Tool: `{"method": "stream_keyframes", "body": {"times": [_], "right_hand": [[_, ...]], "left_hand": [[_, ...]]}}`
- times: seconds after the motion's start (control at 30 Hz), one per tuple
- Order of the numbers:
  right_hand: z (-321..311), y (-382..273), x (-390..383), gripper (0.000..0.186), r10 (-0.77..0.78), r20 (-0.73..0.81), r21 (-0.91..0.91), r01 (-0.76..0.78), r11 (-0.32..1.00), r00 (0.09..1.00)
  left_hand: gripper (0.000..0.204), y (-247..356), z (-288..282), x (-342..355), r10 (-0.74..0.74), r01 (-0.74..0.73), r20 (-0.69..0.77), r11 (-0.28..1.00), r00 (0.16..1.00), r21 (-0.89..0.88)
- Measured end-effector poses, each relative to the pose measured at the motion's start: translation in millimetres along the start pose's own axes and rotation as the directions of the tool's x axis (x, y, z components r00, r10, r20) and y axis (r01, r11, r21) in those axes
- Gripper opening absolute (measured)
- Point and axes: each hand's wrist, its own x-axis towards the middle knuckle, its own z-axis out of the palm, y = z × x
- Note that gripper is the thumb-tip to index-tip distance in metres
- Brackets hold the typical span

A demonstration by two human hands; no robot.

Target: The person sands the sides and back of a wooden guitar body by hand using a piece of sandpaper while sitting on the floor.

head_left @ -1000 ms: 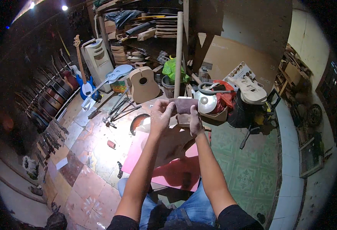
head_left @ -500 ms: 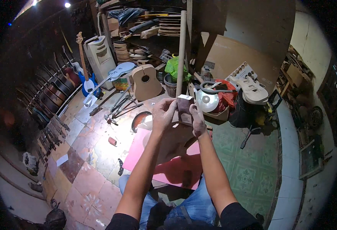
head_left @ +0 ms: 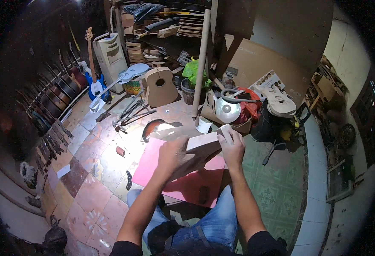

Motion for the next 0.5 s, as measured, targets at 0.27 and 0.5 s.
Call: {"method": "stream_keyframes", "body": {"times": [0.27, 0.5], "right_hand": [[-14.5, -61.4, -31.2, 0.034, -0.186, 0.151, 0.089, 0.174, 0.981, 0.971], [-6.8, -36.5, -38.5, 0.039, -0.266, 0.139, -0.100, 0.280, 0.955, 0.954]], "left_hand": [[0.043, 22.8, 11.7, -27.4, -0.101, 0.094, -0.160, 0.994, 0.982, -0.050], [0.046, 18.0, 21.7, -32.8, -0.060, 0.049, -0.153, 0.996, 0.986, -0.072]]}}
